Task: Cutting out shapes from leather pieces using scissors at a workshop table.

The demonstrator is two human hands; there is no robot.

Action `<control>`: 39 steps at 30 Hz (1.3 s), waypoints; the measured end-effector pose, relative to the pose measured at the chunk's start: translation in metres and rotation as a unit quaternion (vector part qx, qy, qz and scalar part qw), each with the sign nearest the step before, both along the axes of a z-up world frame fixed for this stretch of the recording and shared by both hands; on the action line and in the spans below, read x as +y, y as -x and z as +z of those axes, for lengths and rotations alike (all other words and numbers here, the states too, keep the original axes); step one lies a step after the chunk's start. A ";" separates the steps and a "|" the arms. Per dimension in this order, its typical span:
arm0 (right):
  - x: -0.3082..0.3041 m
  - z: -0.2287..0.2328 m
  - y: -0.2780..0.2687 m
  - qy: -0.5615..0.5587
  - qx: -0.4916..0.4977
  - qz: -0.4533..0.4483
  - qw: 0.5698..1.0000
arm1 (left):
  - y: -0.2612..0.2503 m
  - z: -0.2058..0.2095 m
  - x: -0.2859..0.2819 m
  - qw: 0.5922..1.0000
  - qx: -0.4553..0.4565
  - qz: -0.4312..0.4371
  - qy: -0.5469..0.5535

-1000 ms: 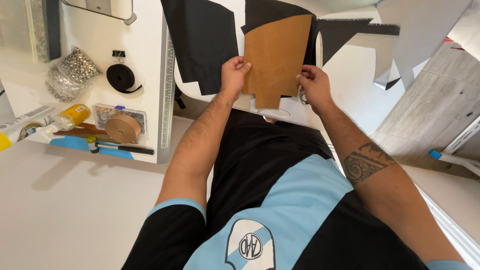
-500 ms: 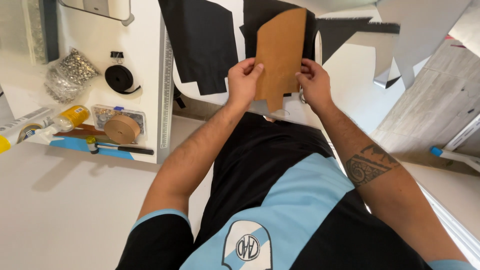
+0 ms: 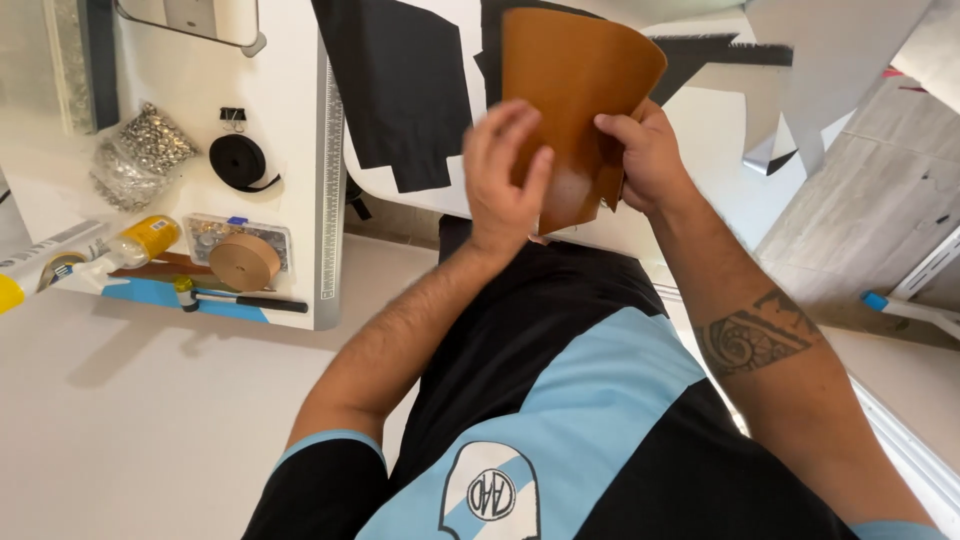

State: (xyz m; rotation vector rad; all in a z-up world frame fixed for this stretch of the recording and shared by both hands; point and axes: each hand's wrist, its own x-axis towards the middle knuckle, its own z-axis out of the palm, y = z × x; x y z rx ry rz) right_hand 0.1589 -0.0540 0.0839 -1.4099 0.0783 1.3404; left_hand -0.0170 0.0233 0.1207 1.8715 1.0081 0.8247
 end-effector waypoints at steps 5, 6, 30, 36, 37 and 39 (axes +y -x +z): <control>0.008 -0.012 0.002 0.075 0.065 -0.022 0.995 | 0.013 -0.094 0.031 0.805 -0.059 0.119 0.578; 0.015 -0.014 0.003 0.086 0.071 -0.015 0.994 | 0.015 -0.095 0.044 0.674 -0.170 0.111 0.710; -0.350 0.020 -0.069 0.233 -0.254 -0.199 0.917 | 0.004 -0.152 -0.028 0.948 0.186 -0.090 -0.243; -0.386 0.012 -0.108 0.236 -0.266 -0.087 0.930 | 0.051 -0.156 0.023 0.915 0.258 0.144 -0.274; -0.393 0.015 -0.111 0.237 -0.269 -0.089 0.929 | 0.062 -0.167 0.021 0.917 0.255 0.143 -0.273; -0.393 0.021 -0.125 0.238 -0.267 -0.074 0.931 | 0.068 -0.194 0.038 0.903 0.379 0.197 -0.043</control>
